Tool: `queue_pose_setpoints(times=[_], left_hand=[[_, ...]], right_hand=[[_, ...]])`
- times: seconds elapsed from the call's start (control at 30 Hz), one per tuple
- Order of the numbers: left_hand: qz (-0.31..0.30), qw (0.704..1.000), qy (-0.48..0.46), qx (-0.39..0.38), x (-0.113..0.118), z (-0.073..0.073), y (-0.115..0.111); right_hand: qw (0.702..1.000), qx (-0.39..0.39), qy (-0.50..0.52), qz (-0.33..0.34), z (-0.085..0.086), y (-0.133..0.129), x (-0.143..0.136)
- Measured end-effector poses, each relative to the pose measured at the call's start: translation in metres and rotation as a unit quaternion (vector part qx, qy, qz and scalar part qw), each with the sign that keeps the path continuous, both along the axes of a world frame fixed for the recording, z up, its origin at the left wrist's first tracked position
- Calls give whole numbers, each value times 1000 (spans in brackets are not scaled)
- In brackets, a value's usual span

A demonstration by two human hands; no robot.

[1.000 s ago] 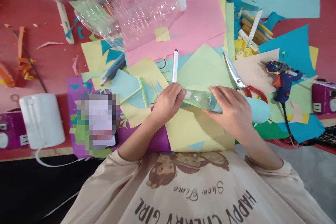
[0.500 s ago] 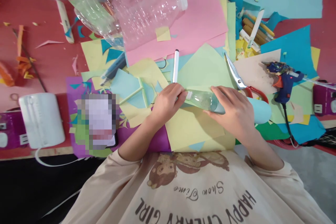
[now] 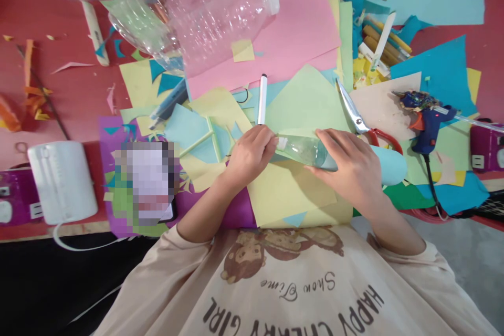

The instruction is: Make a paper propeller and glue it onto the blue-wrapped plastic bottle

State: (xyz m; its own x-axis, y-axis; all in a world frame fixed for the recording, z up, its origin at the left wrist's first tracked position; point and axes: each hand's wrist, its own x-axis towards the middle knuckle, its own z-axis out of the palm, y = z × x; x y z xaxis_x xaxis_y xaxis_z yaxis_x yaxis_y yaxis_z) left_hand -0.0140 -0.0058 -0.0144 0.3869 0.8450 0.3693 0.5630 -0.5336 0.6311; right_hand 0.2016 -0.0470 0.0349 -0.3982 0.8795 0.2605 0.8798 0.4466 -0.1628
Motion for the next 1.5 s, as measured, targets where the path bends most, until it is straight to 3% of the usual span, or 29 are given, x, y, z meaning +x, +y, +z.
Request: queue_pose_setpoints(times=[0.23, 0.47, 0.63, 0.93, 1.1, 1.23, 1.37, 1.43, 1.5], left_hand=[[-7, 1000, -17, -20, -1, 0, 0], [-34, 984, -118, -130, -1, 4, -2], [-35, 975, -132, -174, -2, 5, 0], [-10, 999, -38, -34, -1, 2, 0], [8, 1000, 7, -27, 0, 2, -2], [1, 996, -19, -82, 1, 4, -4], [-15, 979, -110, -173, 1, 5, -5], [-18, 955, -181, -234, 2, 5, -5], [-18, 909, -276, -311, 5, 6, -5]], right_hand=[[1000, 9, -2, 3, 1, 0, 0], [1000, 16, 7, 6, 3, -1, 2], [1000, 16, 12, 5, 2, -2, 2], [1000, 17, 23, -1, 4, -4, 3], [1000, 14, 19, -3, 4, -4, 3], [1000, 14, 19, 1, 5, -4, 4], [1000, 23, 19, 3, 7, -5, 5], [999, 37, 22, 5, 8, -6, 7], [998, 53, 25, 4, 8, -8, 8]])
